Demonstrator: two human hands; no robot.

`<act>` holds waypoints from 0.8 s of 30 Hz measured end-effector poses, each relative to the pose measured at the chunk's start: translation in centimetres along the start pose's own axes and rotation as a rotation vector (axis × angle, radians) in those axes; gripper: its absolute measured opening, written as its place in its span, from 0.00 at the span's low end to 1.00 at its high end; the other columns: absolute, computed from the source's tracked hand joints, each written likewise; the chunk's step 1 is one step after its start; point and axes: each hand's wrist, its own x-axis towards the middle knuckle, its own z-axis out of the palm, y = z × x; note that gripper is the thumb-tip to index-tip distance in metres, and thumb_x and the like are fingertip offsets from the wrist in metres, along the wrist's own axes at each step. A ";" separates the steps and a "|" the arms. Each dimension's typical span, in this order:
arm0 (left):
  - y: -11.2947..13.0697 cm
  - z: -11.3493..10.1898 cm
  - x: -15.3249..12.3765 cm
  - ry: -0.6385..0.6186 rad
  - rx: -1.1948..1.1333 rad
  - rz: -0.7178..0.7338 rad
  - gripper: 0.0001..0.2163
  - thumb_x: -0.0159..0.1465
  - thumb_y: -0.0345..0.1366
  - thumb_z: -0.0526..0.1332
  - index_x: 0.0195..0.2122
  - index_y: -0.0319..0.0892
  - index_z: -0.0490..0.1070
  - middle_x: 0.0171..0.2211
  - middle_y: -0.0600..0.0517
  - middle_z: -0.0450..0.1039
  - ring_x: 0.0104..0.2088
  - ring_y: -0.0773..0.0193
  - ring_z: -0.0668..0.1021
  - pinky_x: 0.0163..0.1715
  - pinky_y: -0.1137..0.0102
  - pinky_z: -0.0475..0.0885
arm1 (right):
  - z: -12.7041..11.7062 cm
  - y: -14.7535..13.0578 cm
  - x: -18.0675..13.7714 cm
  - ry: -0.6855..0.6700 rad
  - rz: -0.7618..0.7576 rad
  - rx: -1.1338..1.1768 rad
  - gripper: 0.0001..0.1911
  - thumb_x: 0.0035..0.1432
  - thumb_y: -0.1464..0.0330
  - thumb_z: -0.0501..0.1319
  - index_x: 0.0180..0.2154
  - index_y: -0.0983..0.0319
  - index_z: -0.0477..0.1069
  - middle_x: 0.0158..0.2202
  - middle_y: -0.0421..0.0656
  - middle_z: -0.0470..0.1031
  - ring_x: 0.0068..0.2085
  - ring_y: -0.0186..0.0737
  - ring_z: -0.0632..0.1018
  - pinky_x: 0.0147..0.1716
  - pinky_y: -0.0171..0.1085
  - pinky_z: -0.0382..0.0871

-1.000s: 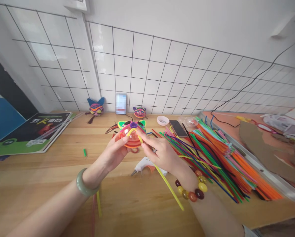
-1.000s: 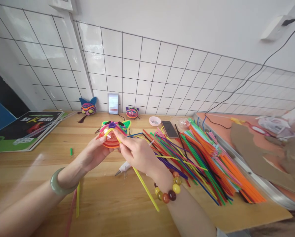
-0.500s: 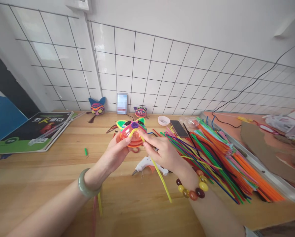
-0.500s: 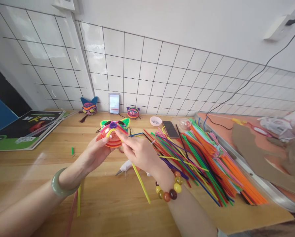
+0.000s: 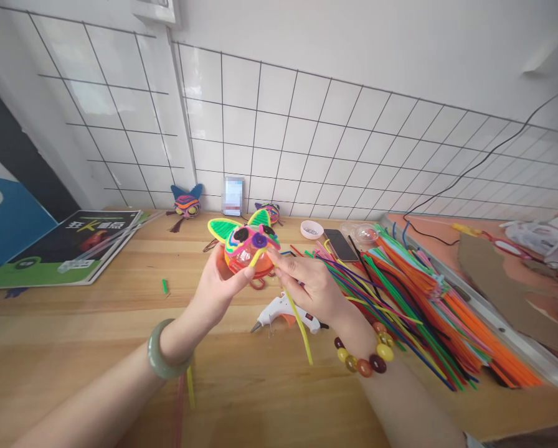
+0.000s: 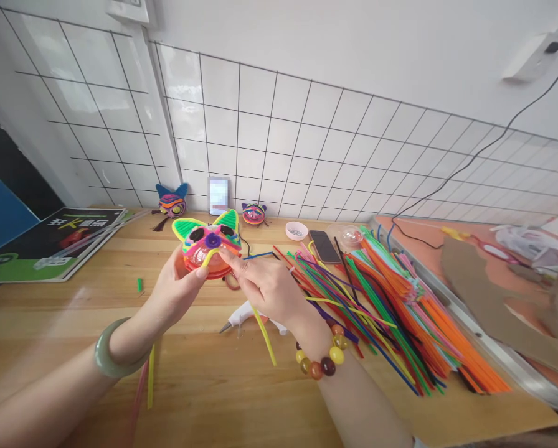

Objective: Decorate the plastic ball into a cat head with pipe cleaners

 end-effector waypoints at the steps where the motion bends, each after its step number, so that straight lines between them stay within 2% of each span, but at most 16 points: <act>1: 0.1 0.0 0.0 0.012 0.013 0.014 0.16 0.60 0.38 0.70 0.47 0.45 0.68 0.40 0.49 0.80 0.29 0.61 0.81 0.32 0.65 0.78 | 0.0 0.0 0.0 0.008 -0.012 0.001 0.30 0.68 0.76 0.53 0.68 0.53 0.58 0.31 0.39 0.77 0.30 0.34 0.75 0.32 0.34 0.71; 4: 0.4 -0.1 -0.1 0.048 0.049 0.027 0.18 0.58 0.37 0.72 0.47 0.45 0.68 0.40 0.49 0.80 0.32 0.58 0.82 0.33 0.65 0.78 | 0.2 0.1 0.0 0.021 -0.043 -0.022 0.29 0.69 0.75 0.52 0.68 0.53 0.57 0.31 0.39 0.77 0.31 0.35 0.77 0.34 0.35 0.73; 8: 0.4 -0.2 0.0 0.031 0.068 0.024 0.19 0.58 0.37 0.72 0.49 0.45 0.70 0.42 0.48 0.80 0.36 0.55 0.83 0.36 0.63 0.78 | 0.3 0.2 -0.1 0.015 -0.043 -0.042 0.30 0.69 0.75 0.51 0.69 0.53 0.55 0.30 0.38 0.76 0.30 0.35 0.76 0.33 0.35 0.72; 15: 0.2 -0.6 0.1 -0.004 0.028 0.017 0.18 0.61 0.38 0.69 0.51 0.44 0.70 0.45 0.47 0.79 0.36 0.58 0.82 0.42 0.61 0.78 | 0.4 0.1 -0.1 0.030 -0.033 -0.053 0.30 0.69 0.75 0.52 0.69 0.53 0.55 0.30 0.38 0.75 0.29 0.34 0.74 0.32 0.34 0.71; 20: 0.4 -0.5 0.2 0.048 -0.007 -0.022 0.20 0.60 0.40 0.70 0.52 0.42 0.70 0.51 0.44 0.77 0.50 0.52 0.79 0.52 0.58 0.74 | 0.4 0.0 -0.1 0.020 -0.033 -0.059 0.30 0.69 0.76 0.52 0.69 0.53 0.55 0.31 0.39 0.76 0.31 0.35 0.76 0.35 0.36 0.73; 24: 0.2 -0.3 0.4 0.072 -0.035 -0.041 0.21 0.58 0.41 0.71 0.50 0.41 0.70 0.51 0.43 0.76 0.51 0.51 0.78 0.53 0.57 0.73 | 0.3 -0.1 -0.2 0.004 -0.012 -0.085 0.31 0.69 0.77 0.52 0.69 0.53 0.54 0.32 0.39 0.77 0.34 0.36 0.78 0.36 0.37 0.74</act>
